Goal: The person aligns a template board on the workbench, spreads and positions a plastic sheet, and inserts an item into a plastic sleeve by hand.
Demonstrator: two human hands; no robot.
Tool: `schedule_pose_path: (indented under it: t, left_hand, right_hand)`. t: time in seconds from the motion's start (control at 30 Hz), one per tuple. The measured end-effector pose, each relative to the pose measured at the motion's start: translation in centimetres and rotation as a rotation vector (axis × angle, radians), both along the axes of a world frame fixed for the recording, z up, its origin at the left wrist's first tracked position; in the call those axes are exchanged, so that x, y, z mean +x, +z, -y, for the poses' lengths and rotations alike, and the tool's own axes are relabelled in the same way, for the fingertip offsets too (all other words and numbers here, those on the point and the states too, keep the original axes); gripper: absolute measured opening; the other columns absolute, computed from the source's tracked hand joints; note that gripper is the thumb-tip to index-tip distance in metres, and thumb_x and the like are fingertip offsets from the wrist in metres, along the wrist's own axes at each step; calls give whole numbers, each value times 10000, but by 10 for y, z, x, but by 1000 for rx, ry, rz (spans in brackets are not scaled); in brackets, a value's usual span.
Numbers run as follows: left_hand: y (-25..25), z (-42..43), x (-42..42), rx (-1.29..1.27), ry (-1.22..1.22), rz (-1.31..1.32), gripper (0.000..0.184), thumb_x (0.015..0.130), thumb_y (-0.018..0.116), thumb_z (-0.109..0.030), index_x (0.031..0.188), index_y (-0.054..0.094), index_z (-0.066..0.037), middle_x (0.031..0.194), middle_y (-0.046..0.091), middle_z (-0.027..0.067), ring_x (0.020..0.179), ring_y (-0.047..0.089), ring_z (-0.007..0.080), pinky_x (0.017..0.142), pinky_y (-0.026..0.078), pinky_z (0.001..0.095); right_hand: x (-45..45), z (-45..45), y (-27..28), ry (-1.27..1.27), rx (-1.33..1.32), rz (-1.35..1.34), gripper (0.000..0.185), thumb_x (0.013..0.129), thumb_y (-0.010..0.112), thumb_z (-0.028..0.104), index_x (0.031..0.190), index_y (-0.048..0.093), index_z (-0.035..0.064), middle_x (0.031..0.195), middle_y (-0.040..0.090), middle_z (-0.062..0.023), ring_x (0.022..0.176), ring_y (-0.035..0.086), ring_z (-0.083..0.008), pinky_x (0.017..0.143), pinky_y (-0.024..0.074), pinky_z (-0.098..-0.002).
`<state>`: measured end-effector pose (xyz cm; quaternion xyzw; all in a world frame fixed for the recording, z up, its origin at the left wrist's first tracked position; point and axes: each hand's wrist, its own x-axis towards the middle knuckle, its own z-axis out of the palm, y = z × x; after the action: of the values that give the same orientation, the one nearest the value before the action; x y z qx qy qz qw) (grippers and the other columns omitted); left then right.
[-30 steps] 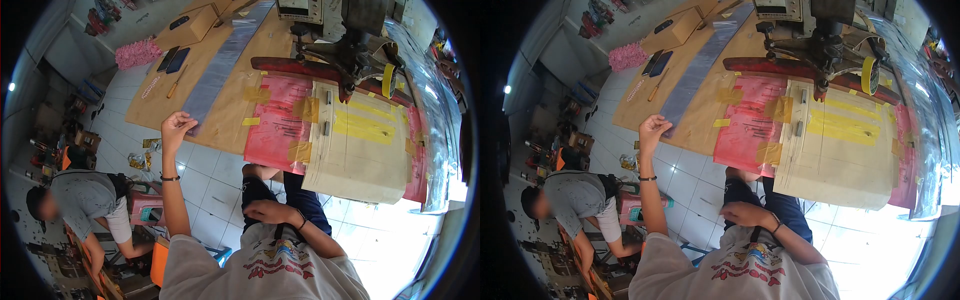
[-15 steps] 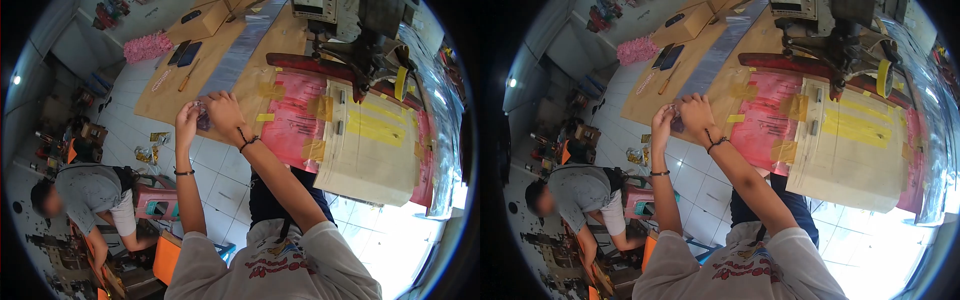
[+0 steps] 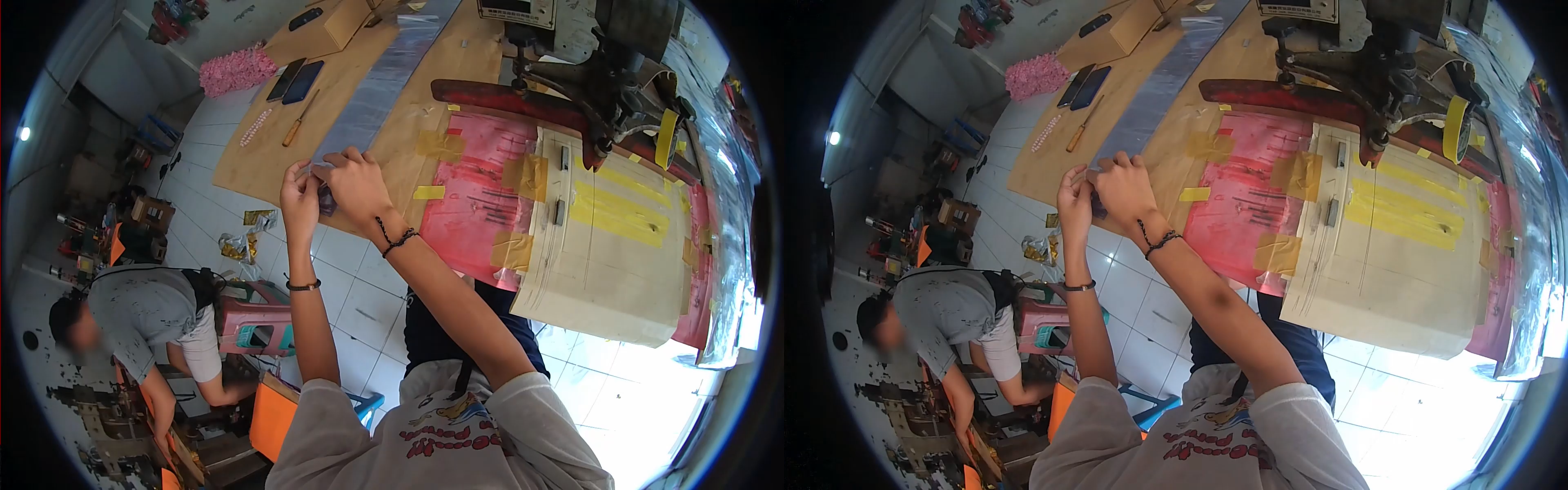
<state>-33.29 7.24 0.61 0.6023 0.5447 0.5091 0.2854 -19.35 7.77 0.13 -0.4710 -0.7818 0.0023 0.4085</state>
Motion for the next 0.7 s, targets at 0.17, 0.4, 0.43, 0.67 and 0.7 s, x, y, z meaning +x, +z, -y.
schedule_pose_path:
  t: [0.17, 0.4, 0.43, 0.67, 0.7]
  left_hand:
    - [-6, -1, -2, 12, -27, 42, 237, 1007, 504, -22, 1224, 523, 72, 986, 711, 118, 882, 643, 100, 795, 511, 242]
    - [-9, -4, -4, 45, -29, 27, 199, 1007, 501, -22, 1172, 568, 66, 927, 673, 43, 797, 588, 54, 682, 460, 197]
    - [-8, -4, -4, 50, -18, 15, 194, 1005, 500, -22, 1161, 576, 65, 912, 672, 40, 790, 585, 53, 678, 459, 198]
    - [-14, -8, -9, 103, 42, -87, 167, 1001, 509, -32, 1095, 617, 53, 863, 673, 40, 782, 593, 65, 692, 470, 225]
    - [-18, -10, -14, 112, 50, -99, 159, 1001, 516, -33, 1088, 621, 49, 869, 680, 48, 795, 604, 74, 709, 479, 235]
  right_hand:
    - [-1, 1, -1, -55, -6, 0, 259, 835, 642, 158, 1077, 730, 190, 1058, 699, 15, 985, 635, -215, 832, 512, -365]
    - [0, 0, -2, -33, 1, 30, 278, 828, 639, 155, 1090, 720, 200, 1022, 703, 1, 935, 647, -219, 797, 523, -364]
    - [0, 0, -3, -35, 10, 54, 277, 829, 638, 155, 1090, 720, 200, 1022, 703, -1, 936, 647, -218, 797, 523, -363]
    - [-5, 2, -4, -61, 25, -36, 217, 839, 626, 187, 1031, 728, 179, 995, 694, -25, 958, 643, -242, 828, 504, -411]
    - [-7, -1, -5, -35, 7, -56, 182, 839, 628, 195, 984, 730, 158, 959, 687, -38, 961, 640, -255, 836, 492, -421]
